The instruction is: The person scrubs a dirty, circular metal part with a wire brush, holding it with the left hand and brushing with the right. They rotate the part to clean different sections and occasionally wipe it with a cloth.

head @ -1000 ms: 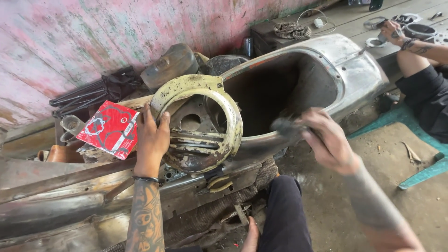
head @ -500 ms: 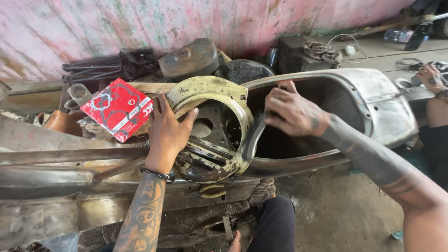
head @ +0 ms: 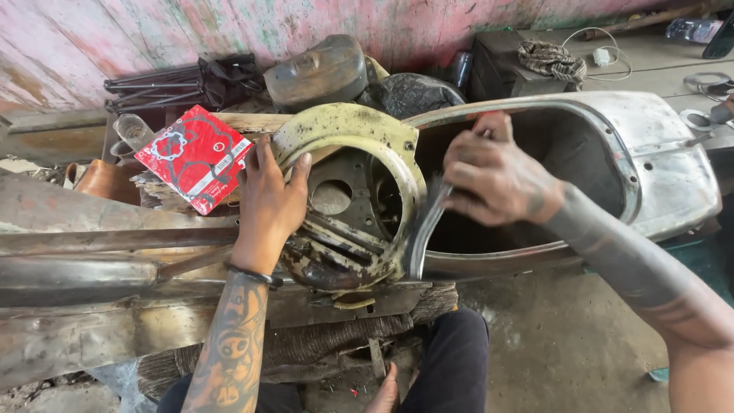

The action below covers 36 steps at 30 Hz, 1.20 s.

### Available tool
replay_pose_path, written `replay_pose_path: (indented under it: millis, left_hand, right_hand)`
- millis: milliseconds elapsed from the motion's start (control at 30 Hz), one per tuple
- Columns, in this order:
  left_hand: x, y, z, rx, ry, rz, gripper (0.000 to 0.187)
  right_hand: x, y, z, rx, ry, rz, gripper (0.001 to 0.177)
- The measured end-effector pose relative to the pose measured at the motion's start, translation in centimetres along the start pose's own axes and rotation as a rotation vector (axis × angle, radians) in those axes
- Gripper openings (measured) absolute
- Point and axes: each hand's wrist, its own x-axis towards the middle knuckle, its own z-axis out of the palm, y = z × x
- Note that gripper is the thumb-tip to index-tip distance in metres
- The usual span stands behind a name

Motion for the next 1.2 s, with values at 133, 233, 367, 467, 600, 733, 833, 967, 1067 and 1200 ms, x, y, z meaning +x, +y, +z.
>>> replay_pose_path:
  millis: [133, 233, 367, 467, 600, 733, 833, 967, 1067, 1200]
  left_hand:
    - [0.5, 0.2, -0.4, 0.002, -0.05, -0.048, 0.079]
    - [0.4, -0.1, -0.2, 0.024, -0.062, -0.048, 0.079]
    - [0.5, -0.2, 0.1, 0.006, -0.025, -0.05, 0.079]
    - [0.3, -0.4, 0.3, 0.014, -0.018, -0.055, 0.079]
    - [0.8, -0.2, 0.3, 0.016, -0.001, -0.056, 0.077]
    - [1.0, -1.1, 0.9, 0.03, -0.015, -0.053, 0.077]
    - [0.7, -0.7, 0.5, 0.008, 0.016, -0.034, 0.076]
    - [1.2, -0.6, 0.6, 0.015, -0.018, -0.049, 0.077]
    - [1.3, -0.8, 0.8, 0.013, -0.003, -0.027, 0.077]
    - [1.3, -0.6, 0.6, 0.01, -0.057, -0.058, 0.076]
  right_hand:
    - [1.4, -2.7, -0.2, 0.029, -0.042, -0.01, 0.032]
    - [-0.1, -0.2, 0.1, 0.049, -0.056, 0.031, 0.032]
    - [2.1, -4.2, -0.8, 0.061, -0.032, 0.004, 0.031]
    - [1.0, -1.9, 0.0, -0.041, -0.056, -0.055, 0.03]
    - [0.3, -1.1, 0.0, -0.054, -0.045, 0.063, 0.032]
    - [-0.2, -1.1, 0.8, 0.135, -0.06, 0.075, 0.033]
    - [0.6, -1.8, 0.3, -0.016, -0.047, 0.069, 0.031]
    - [1.2, -3.6, 1.2, 0.116, -0.079, 0.065, 0.034]
    - [-1.7, 1.6, 0.4, -0.001, -0.104, 0.175, 0.035]
    - [-0.6, -3.6, 1.4, 0.212, -0.094, 0.079, 0.033]
